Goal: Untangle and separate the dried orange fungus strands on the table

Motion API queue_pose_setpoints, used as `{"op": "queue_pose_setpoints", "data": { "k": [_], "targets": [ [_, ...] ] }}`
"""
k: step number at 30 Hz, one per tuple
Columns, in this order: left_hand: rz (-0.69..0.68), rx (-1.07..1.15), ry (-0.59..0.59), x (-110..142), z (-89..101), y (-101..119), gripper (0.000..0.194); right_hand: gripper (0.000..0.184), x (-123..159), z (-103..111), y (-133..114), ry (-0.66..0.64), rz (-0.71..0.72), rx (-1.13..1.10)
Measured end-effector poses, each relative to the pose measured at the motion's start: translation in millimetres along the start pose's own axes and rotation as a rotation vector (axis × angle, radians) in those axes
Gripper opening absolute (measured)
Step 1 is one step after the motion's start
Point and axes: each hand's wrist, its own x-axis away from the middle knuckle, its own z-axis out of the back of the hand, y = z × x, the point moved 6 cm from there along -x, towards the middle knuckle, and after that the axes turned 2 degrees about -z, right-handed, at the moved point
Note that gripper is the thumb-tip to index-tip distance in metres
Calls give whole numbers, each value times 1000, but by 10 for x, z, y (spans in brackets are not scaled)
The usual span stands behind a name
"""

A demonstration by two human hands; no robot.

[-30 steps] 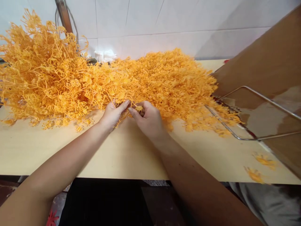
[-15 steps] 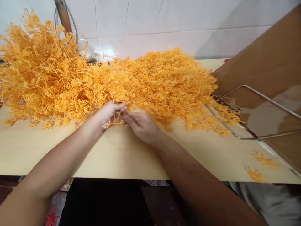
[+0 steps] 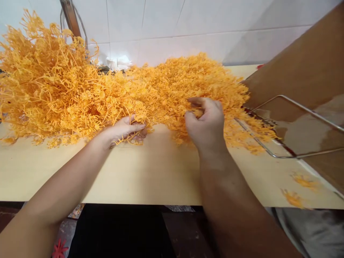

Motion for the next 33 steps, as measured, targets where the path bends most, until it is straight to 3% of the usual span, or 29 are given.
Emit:
{"op": "queue_pose_setpoints", "data": {
  "k": [3,7,10,14,20,23,26,29,33],
  "targets": [
    [14,-22,120,-5,19,-8,21,21,34,108,-81,199,29,206],
    [20,-46,200,-3,-37,-26,18,22,166,-201,-435,-76,230,74],
    [4,-94,263,9,-54,-13,18,24,246,-440,-511,-258,233,3],
    [1,-132,222,5,-94,10,13,12,228,-496,-445,-261,149,-63],
    [47,-92,238,2,-43,-31,12,10,132,-294,-375,-90,-61,-410],
    [18,-42,241,20,-14,-30,11,11,128,-248,-373,-69,-117,-470],
    [-11,95,210,48,-13,-20,20,13,164,-227,-420,-88,-71,-413],
    [-22,225,192,56,-32,-17,33,17,233,-270,-513,-188,59,-284],
    [-36,321,345,30,-8,-31,22,26,316,-395,-588,-348,188,-148]
  ]
}}
